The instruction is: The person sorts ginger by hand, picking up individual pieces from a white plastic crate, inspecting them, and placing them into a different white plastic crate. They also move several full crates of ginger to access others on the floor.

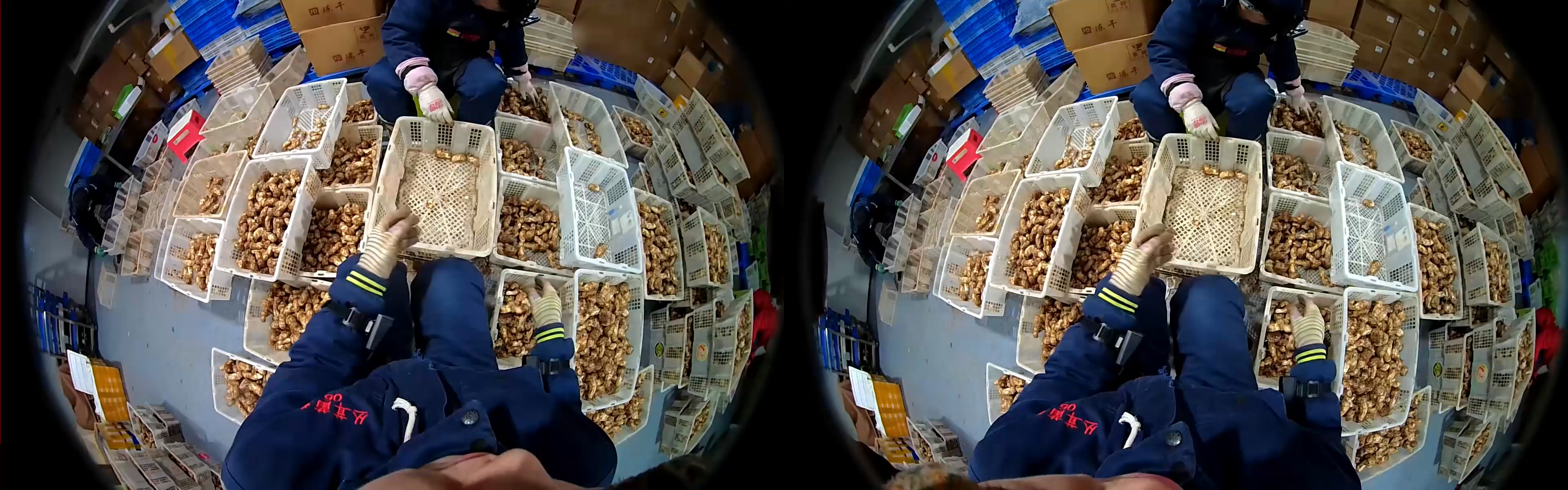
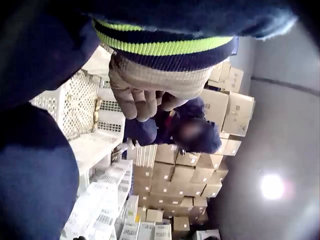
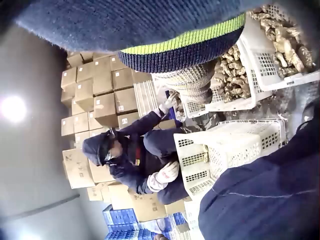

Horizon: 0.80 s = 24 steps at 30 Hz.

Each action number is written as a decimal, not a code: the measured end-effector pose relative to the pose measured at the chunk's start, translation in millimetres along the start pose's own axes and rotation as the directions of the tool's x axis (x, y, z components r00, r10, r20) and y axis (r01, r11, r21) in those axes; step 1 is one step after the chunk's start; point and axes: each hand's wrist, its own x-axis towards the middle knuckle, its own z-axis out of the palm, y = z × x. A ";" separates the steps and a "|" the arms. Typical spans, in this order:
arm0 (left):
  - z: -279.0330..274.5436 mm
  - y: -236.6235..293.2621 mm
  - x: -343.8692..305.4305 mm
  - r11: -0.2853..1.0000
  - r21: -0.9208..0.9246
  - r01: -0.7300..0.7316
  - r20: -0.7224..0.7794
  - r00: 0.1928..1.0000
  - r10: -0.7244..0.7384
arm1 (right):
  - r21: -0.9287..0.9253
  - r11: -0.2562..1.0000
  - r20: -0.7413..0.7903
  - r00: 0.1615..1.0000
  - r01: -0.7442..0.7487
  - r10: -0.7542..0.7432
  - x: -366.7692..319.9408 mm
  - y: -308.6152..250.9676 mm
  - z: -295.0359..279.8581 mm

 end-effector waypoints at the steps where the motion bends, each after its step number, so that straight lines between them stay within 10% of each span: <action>1: -7.3 7.2 -2.7 0.999 -0.038 -0.027 -0.007 1.000 0.027 | -0.023 1.000 0.039 0.999 -0.006 0.007 -2.8 -34.0 -9.6; 2: -9.6 15.5 -9.5 0.998 -0.036 -0.059 -0.055 0.997 0.057 | 0.166 0.977 0.096 0.988 -0.135 0.120 5.7 -30.3 4.7; 6: -48.8 27.3 -19.6 0.992 -0.063 -0.106 -0.185 0.978 0.093 | -0.097 0.993 0.098 0.993 0.069 -0.059 17.9 -75.2 10.9; 11: -91.2 52.9 -48.0 0.966 -0.047 -0.255 -0.278 0.932 0.233 | 0.007 0.992 0.138 0.983 0.123 -0.123 29.6 -119.7 20.6; 17: -149.1 110.4 -120.7 0.951 0.118 -0.285 -0.525 0.796 0.303 | 0.542 0.784 0.142 0.885 0.305 -0.443 140.2 -176.7 89.0; 24: -168.8 92.4 -284.9 0.912 0.364 -0.190 -0.879 0.254 0.404 | 0.796 0.551 0.382 0.499 0.250 -0.778 155.7 -358.6 164.5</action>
